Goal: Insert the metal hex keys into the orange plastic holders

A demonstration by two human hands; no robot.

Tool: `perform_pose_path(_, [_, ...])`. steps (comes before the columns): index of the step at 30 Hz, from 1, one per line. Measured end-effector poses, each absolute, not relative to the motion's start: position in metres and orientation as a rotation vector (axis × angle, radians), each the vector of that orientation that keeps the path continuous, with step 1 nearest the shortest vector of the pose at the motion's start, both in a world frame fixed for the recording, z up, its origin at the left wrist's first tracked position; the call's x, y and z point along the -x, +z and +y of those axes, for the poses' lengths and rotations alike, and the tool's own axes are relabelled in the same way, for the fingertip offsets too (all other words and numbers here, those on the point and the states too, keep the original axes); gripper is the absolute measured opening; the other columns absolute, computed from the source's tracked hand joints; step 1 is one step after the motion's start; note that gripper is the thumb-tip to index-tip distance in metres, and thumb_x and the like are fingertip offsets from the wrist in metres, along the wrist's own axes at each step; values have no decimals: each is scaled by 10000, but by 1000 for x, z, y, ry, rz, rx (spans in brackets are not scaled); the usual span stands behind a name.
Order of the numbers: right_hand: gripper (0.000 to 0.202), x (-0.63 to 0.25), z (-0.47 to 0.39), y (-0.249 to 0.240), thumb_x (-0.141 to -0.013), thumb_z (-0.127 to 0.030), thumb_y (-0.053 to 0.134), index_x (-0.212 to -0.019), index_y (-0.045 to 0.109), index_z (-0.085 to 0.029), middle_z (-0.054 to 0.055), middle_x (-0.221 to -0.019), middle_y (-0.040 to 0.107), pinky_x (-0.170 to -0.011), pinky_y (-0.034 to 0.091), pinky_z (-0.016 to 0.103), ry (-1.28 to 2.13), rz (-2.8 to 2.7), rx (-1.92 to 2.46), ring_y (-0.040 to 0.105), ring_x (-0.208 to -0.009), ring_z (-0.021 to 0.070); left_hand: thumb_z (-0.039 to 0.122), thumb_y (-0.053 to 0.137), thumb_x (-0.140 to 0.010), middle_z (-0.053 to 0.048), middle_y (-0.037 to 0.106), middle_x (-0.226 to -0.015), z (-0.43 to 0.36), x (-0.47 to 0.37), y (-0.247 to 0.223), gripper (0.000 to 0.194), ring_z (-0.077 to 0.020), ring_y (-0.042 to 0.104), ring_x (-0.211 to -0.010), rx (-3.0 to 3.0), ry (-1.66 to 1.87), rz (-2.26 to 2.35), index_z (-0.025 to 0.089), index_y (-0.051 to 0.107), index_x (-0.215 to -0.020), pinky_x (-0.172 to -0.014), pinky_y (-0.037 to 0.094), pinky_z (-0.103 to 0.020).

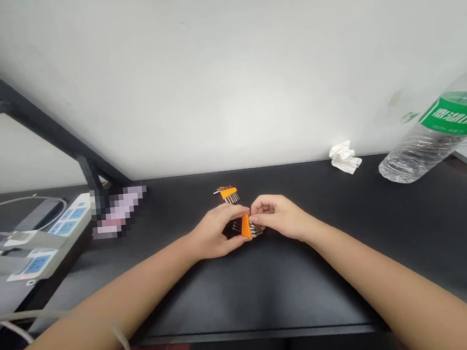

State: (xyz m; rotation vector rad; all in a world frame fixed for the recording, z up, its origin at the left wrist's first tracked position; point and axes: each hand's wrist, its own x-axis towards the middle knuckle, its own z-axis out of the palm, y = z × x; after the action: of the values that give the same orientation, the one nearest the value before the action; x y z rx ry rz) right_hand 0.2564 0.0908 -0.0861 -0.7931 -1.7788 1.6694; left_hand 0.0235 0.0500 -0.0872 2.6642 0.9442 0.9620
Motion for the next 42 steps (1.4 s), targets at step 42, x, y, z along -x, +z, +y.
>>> perform_pose_path(42, [164,-316,128,-75,-852,-367,664,-885,673,-206,61,-937,655,-613,434,301,338,-2530,1313,602,-698,173,294,741,-847,-105,664,-1326,54,-18,-96,602,-274,671,-1133,-2572,800,1308,228,502,-1396,-1005,550,-438])
